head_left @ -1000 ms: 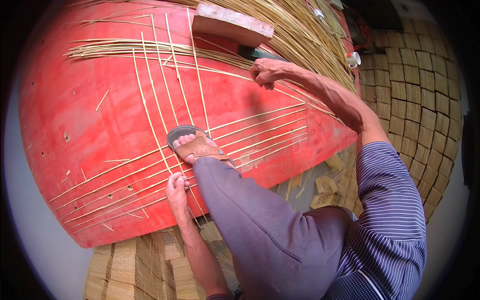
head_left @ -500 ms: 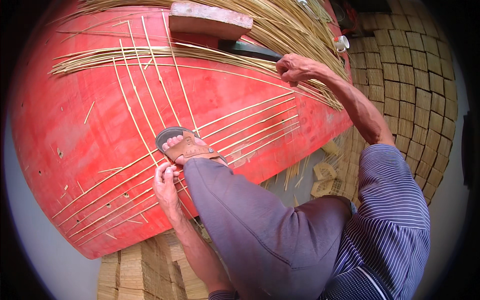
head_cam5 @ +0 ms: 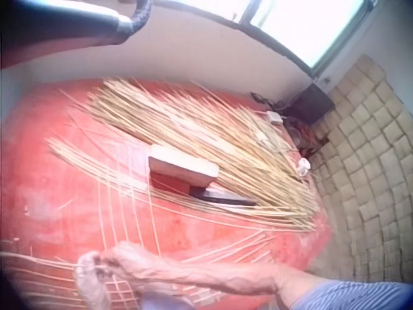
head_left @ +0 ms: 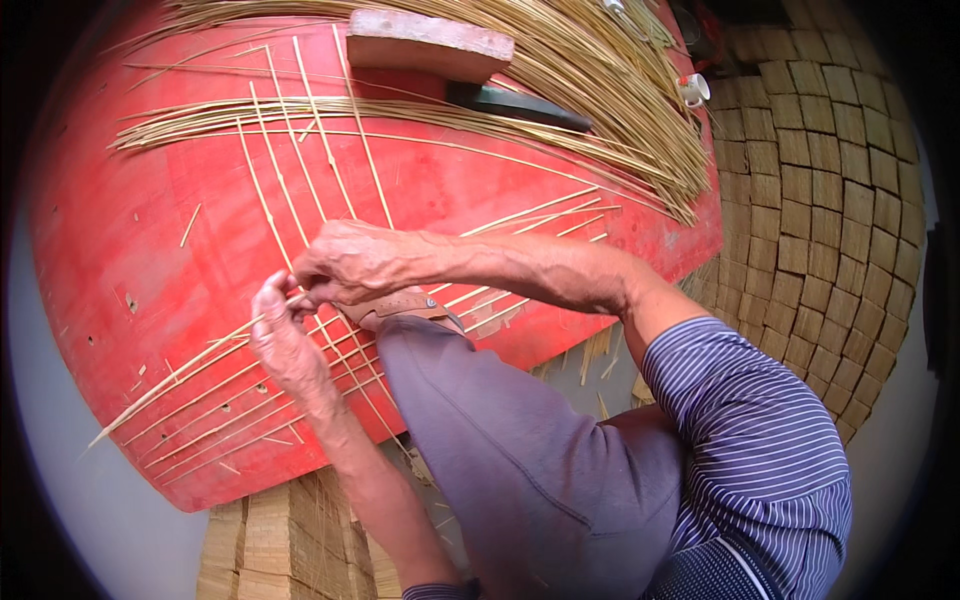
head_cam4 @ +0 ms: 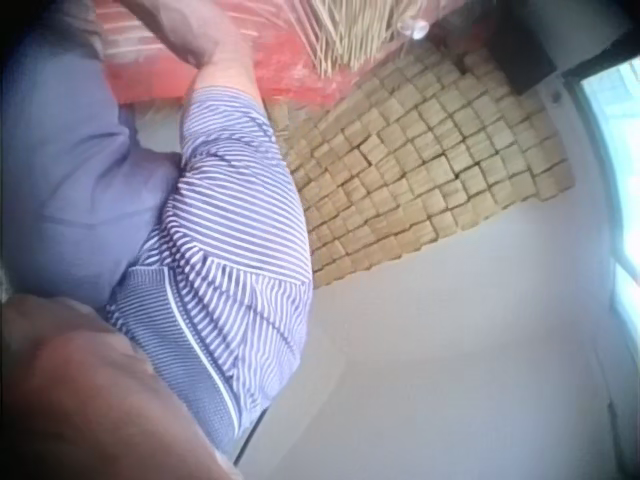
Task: The person weaves thin bamboo strips by hand on a red curved board, interlacing them to form a mat. The person uses their left foot to hold the strips in place while threading new strips through the weave.
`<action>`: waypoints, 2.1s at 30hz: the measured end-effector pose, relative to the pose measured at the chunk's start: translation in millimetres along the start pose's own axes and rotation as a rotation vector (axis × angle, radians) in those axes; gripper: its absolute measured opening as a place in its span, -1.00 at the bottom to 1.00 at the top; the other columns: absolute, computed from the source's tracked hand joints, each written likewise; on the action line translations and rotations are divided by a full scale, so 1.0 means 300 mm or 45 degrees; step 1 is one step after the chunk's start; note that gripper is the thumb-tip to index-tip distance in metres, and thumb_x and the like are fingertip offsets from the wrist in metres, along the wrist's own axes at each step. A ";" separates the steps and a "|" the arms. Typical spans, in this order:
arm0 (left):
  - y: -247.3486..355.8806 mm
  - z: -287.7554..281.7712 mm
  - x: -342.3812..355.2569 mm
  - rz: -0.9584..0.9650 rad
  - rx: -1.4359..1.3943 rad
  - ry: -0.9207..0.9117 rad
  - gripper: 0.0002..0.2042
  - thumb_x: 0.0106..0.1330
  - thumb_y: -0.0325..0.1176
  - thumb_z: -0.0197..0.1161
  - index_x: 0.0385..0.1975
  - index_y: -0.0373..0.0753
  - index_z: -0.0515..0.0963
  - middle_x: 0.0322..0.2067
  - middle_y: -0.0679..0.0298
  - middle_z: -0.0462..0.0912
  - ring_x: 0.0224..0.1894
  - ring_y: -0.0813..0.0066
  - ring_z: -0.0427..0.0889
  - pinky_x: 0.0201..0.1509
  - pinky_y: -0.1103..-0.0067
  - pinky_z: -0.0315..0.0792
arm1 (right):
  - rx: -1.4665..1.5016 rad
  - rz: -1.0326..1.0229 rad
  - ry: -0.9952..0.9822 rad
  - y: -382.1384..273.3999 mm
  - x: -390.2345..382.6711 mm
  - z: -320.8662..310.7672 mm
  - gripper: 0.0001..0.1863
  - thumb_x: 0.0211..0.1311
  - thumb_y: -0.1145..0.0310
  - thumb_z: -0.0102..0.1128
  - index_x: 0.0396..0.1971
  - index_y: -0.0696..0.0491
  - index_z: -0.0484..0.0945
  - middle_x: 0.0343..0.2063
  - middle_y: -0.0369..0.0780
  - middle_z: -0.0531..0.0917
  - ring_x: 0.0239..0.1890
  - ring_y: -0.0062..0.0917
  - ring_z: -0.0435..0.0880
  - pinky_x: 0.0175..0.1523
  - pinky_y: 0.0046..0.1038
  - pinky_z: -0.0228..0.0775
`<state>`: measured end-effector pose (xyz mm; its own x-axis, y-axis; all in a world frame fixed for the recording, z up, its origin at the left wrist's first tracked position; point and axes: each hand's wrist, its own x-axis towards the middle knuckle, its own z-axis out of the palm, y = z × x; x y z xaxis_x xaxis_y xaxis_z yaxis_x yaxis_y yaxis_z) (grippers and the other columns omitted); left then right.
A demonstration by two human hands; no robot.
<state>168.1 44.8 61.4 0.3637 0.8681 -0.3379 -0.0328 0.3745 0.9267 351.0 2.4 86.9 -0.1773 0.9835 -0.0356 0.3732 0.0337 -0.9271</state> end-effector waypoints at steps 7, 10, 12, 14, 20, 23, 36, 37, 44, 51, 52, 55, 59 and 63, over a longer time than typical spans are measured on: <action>0.047 -0.448 0.188 -0.010 -0.039 0.253 -0.53 0.46 -0.01 0.12 0.00 -0.39 0.47 -0.46 0.21 0.62 -0.51 0.55 0.58 -0.37 0.63 0.49 | -0.384 0.558 -0.461 0.235 -0.386 -0.065 -0.86 -0.05 0.40 0.17 -0.61 0.17 0.57 -0.70 0.03 0.45 -0.59 -0.09 0.51 -0.40 -0.16 0.37; 0.070 -0.666 0.279 -0.009 -0.064 0.401 -0.50 0.42 -0.01 0.18 0.03 -0.40 0.45 -0.44 0.18 0.64 -0.50 0.55 0.58 -0.35 0.63 0.49 | -0.162 0.656 -0.377 0.250 -0.493 -0.112 -0.77 0.03 0.37 0.19 -0.63 0.23 0.49 -0.72 0.00 0.41 -0.66 -0.19 0.41 -0.44 -0.16 0.28; 0.080 -0.638 0.323 -0.029 -0.182 0.435 -0.49 0.40 -0.02 0.21 0.05 -0.41 0.44 -0.41 0.16 0.65 -0.50 0.55 0.58 -0.37 0.63 0.49 | -0.114 0.722 -0.399 0.249 -0.507 -0.125 -0.74 0.09 0.33 0.20 -0.60 0.23 0.51 -0.70 -0.01 0.44 -0.65 -0.21 0.43 -0.43 -0.16 0.29; 0.093 -0.567 0.327 -0.070 -0.302 0.389 -0.51 0.39 -0.06 0.25 0.06 -0.38 0.44 -0.34 0.15 0.67 -0.49 0.54 0.58 -0.41 0.64 0.48 | -0.039 0.783 -0.406 0.252 -0.493 -0.130 -0.72 0.15 0.28 0.20 -0.55 0.23 0.53 -0.69 -0.01 0.49 -0.63 -0.21 0.47 -0.41 -0.17 0.32; -0.098 -0.391 0.203 -0.278 0.230 0.223 -0.69 0.41 -0.21 0.18 -0.03 -0.32 0.48 -0.38 0.24 0.63 -0.50 0.59 0.55 -0.47 0.67 0.44 | -0.415 0.580 -0.185 0.274 -0.357 -0.127 -0.71 0.27 0.20 0.18 -0.38 0.17 0.57 -0.58 -0.04 0.60 -0.46 -0.13 0.61 -0.28 -0.16 0.43; -0.196 -0.295 0.084 -0.310 0.356 0.102 -0.80 0.40 -0.28 0.13 -0.22 -0.32 0.52 -0.51 0.29 0.59 -0.58 0.62 0.52 -0.52 0.68 0.38 | -0.539 0.324 0.183 0.289 -0.375 -0.206 -0.75 0.26 0.23 0.22 -0.32 0.15 0.58 -0.53 -0.04 0.61 -0.42 -0.10 0.62 -0.25 -0.16 0.44; -0.455 -0.116 -0.182 -0.343 0.645 0.212 -0.82 0.35 -0.38 0.07 -0.30 -0.39 0.52 -0.59 0.21 0.58 -0.59 0.45 0.59 -0.47 0.50 0.46 | -0.968 0.650 1.012 0.335 -0.414 -0.935 -0.83 0.24 0.39 0.13 -0.44 0.18 0.61 -0.59 -0.09 0.62 -0.53 -0.41 0.60 -0.35 -0.38 0.42; -0.451 -0.117 -0.159 -0.375 0.627 0.216 -0.81 0.35 -0.38 0.07 -0.30 -0.39 0.52 -0.58 0.21 0.59 -0.57 0.44 0.59 -0.44 0.50 0.47 | -1.038 0.597 1.059 0.410 -0.417 -0.986 -0.83 0.21 0.38 0.11 -0.45 0.15 0.61 -0.56 -0.02 0.61 -0.51 -0.28 0.62 -0.34 -0.30 0.42; -0.456 -0.135 -0.179 -0.498 0.435 0.267 -0.81 0.39 -0.37 0.07 -0.26 -0.39 0.53 -0.53 0.23 0.62 -0.54 0.56 0.59 -0.48 0.62 0.43 | -1.329 0.697 0.991 0.656 -0.365 -1.233 -0.85 0.14 0.33 0.12 -0.47 0.08 0.62 -0.47 0.00 0.65 -0.38 -0.10 0.65 -0.26 -0.15 0.45; -0.437 -0.136 -0.167 -0.595 0.419 0.227 -0.80 0.42 -0.34 0.10 -0.21 -0.37 0.50 -0.48 0.31 0.60 -0.52 0.64 0.55 -0.45 0.67 0.45 | -1.492 0.801 0.902 0.798 -0.279 -1.366 -0.86 0.15 0.33 0.09 -0.50 0.03 0.57 -0.47 -0.01 0.65 -0.37 -0.03 0.63 -0.28 -0.06 0.45; -0.433 -0.126 -0.169 -0.626 0.381 0.217 -0.79 0.42 -0.32 0.11 -0.22 -0.38 0.50 -0.47 0.31 0.60 -0.51 0.62 0.56 -0.43 0.66 0.46 | -1.506 0.804 0.890 0.814 -0.272 -1.385 -0.86 0.15 0.34 0.08 -0.51 0.03 0.57 -0.46 -0.01 0.65 -0.35 -0.03 0.64 -0.27 -0.05 0.45; -0.413 -0.115 -0.168 -0.623 0.389 0.236 -0.80 0.41 -0.33 0.12 -0.23 -0.38 0.50 -0.46 0.30 0.61 -0.49 0.62 0.57 -0.42 0.67 0.46 | -1.531 0.796 0.873 0.858 -0.244 -1.415 -0.81 0.26 0.32 -0.03 -0.44 0.05 0.54 -0.46 0.03 0.62 -0.35 0.01 0.61 -0.30 -0.01 0.39; -0.431 -0.129 -0.177 -0.600 0.313 0.244 -0.81 0.33 -0.39 0.13 -0.21 -0.41 0.52 -0.46 0.24 0.63 -0.50 0.55 0.60 -0.43 0.64 0.46 | -1.545 0.752 0.824 0.905 -0.228 -1.469 -0.82 0.24 0.33 -0.03 -0.42 0.06 0.54 -0.39 0.04 0.63 -0.27 0.04 0.59 -0.22 0.00 0.40; -0.403 -0.145 -0.187 -0.624 0.256 0.270 -0.82 0.31 -0.47 0.05 -0.19 -0.41 0.51 -0.43 0.20 0.64 -0.45 0.52 0.62 -0.36 0.63 0.50 | -1.508 0.743 0.798 0.940 -0.182 -1.470 -0.83 0.19 0.37 -0.05 -0.41 0.08 0.54 -0.39 0.07 0.62 -0.26 0.06 0.58 -0.20 0.01 0.38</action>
<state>111.2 -35.0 -38.9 0.0964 0.6629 -0.7424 0.2776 0.6984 0.6597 867.5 36.6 -8.3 0.5603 0.8126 0.1607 0.8217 -0.5696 0.0155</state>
